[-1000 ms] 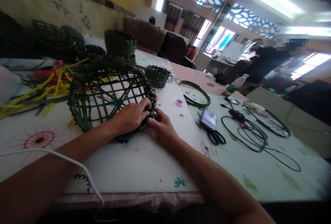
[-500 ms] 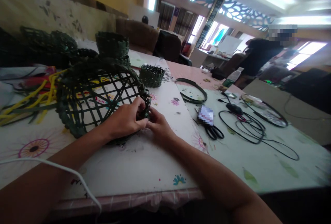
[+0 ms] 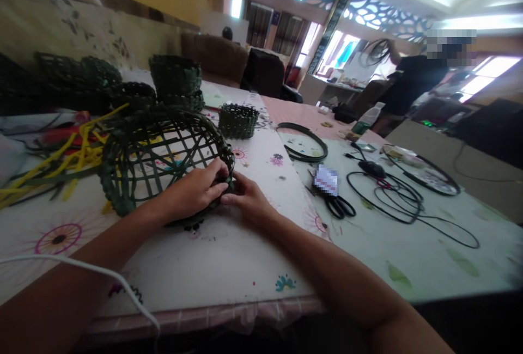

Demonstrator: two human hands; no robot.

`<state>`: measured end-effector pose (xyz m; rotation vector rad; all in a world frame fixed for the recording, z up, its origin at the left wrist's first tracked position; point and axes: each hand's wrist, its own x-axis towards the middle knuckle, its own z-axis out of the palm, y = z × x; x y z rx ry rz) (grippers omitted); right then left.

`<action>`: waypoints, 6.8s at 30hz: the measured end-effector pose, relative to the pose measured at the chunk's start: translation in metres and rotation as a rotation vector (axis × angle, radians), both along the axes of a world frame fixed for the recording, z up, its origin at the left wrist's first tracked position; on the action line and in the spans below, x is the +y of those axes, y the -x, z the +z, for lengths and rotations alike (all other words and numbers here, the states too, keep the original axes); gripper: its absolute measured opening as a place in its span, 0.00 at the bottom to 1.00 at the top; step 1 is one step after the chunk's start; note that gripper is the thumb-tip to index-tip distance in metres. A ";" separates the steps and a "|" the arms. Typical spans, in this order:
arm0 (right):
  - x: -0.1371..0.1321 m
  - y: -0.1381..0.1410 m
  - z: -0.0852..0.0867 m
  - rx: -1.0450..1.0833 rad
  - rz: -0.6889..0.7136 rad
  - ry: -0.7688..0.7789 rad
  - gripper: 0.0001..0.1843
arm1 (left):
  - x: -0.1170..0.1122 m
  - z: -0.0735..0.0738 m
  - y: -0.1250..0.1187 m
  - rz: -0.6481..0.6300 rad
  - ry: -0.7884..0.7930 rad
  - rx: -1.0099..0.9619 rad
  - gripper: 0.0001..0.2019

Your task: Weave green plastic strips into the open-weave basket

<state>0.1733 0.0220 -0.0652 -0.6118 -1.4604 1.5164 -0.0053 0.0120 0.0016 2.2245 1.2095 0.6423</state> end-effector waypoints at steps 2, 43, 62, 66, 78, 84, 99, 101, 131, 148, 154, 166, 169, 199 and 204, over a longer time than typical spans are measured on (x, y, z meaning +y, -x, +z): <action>0.000 0.001 0.000 0.011 -0.004 0.014 0.35 | -0.001 0.000 -0.001 -0.001 0.049 -0.084 0.11; -0.004 0.002 0.000 0.023 -0.053 0.100 0.32 | -0.002 -0.011 -0.010 0.238 0.058 -0.185 0.08; -0.004 0.003 -0.002 0.000 -0.090 0.103 0.33 | -0.007 -0.008 -0.014 0.242 -0.058 -0.135 0.10; -0.004 0.003 -0.004 0.015 -0.083 0.137 0.37 | -0.005 -0.006 -0.010 0.250 0.125 -0.242 0.16; -0.008 0.006 -0.004 0.037 -0.112 0.188 0.37 | 0.003 -0.002 -0.003 0.182 0.100 -0.228 0.15; -0.008 0.006 -0.004 0.046 -0.092 0.174 0.35 | 0.006 -0.011 -0.001 0.164 0.462 -0.393 0.18; 0.000 -0.016 0.012 -0.296 -0.198 0.302 0.26 | 0.022 0.029 0.065 0.490 -0.283 -0.225 0.20; 0.005 -0.027 0.018 -0.449 -0.176 0.271 0.25 | 0.038 0.026 0.094 0.777 -0.366 -0.214 0.18; 0.049 -0.052 0.054 -0.704 -0.428 -0.518 0.08 | 0.031 -0.012 0.046 0.303 0.497 -0.472 0.34; 0.032 -0.062 0.051 -0.516 -0.233 -0.164 0.20 | 0.041 -0.015 0.055 0.276 0.417 -0.439 0.28; 0.017 -0.050 0.044 -0.236 -0.006 0.141 0.27 | 0.031 0.005 0.059 0.247 0.380 -0.621 0.28; -0.021 -0.010 0.059 -0.087 0.339 0.249 0.25 | 0.018 0.020 0.066 0.097 -0.172 -0.227 0.21; -0.019 -0.015 0.065 -0.081 0.232 0.240 0.28 | 0.009 0.030 0.065 0.167 -0.321 -0.214 0.21; -0.013 -0.015 0.036 -0.022 -0.614 -0.109 0.21 | -0.007 -0.004 0.017 0.140 -0.728 -0.077 0.13; -0.014 -0.049 0.029 -0.364 -0.837 -0.297 0.15 | 0.013 -0.011 0.029 -0.134 -0.676 0.179 0.11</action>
